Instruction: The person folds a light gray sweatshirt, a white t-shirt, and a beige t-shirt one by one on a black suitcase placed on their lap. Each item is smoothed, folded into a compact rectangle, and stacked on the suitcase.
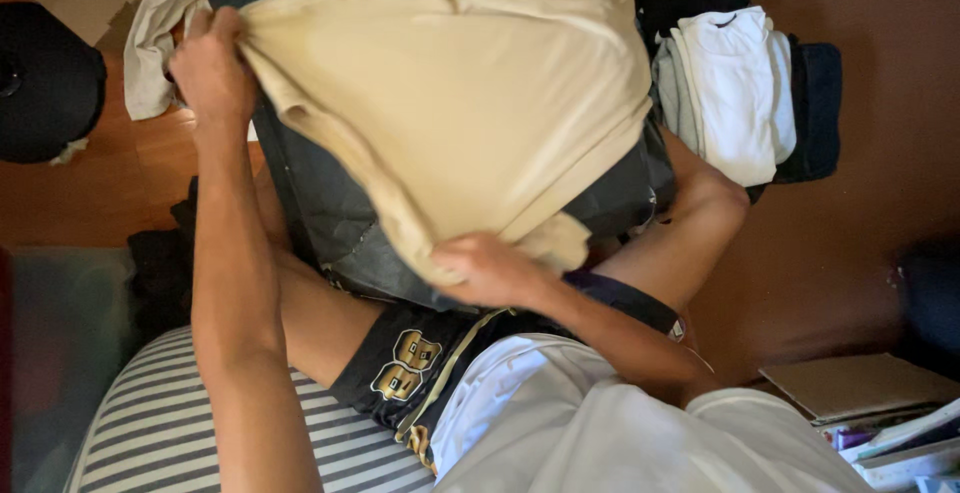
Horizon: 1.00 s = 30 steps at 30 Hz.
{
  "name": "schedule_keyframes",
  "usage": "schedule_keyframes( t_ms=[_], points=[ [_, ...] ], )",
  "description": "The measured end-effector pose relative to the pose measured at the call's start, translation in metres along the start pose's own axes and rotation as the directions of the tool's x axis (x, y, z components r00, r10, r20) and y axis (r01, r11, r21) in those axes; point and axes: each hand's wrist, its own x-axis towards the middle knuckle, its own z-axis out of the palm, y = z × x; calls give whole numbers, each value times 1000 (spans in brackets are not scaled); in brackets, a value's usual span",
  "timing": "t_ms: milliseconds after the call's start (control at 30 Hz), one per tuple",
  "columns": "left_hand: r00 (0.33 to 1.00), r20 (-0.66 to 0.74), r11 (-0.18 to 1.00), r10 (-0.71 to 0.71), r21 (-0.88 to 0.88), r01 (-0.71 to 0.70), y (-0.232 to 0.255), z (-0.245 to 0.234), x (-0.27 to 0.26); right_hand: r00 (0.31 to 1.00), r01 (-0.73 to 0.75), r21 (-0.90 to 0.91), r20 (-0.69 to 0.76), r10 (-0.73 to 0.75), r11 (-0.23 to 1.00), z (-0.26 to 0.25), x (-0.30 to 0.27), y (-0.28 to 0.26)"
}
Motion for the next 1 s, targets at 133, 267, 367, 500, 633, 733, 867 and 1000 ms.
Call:
schedule_keyframes(
  t_ms=[133, 267, 367, 500, 633, 733, 867, 1000],
  points=[
    [966, 57, 952, -253, -163, 259, -22, 4, -11, 998, 60, 61, -12, -59, 996, 50, 14, -15],
    [968, 99, 957, -231, -154, 245, -44, -3, -25, 996, 34, 200, -89, -16, 979, 96, 32, -33],
    [973, 133, 961, -188, -179, 210, -58, -5, -31, 999, 10, 283, 28, -19, 959, 122, 44, -49],
    [968, 205, 975, -147, -133, 177, -61, -11, -46, 964, 4, 218, 258, -61, 976, 125, 60, -58],
    [986, 125, 963, -113, -229, 140, -45, -17, -51, 979, 75, -42, 194, -65, 996, 71, 80, -5],
    [988, 100, 956, -118, -256, 141, -17, -17, -47, 955, -112, 116, -261, 139, 987, -8, 79, 69],
    [992, 118, 947, -38, -313, 73, 24, 6, -30, 837, -294, -400, -546, 32, 868, -114, 79, 165],
    [988, -24, 975, -154, -167, 148, 45, 42, -6, 799, -323, -397, -600, 23, 859, -187, 113, 224]
  ],
)
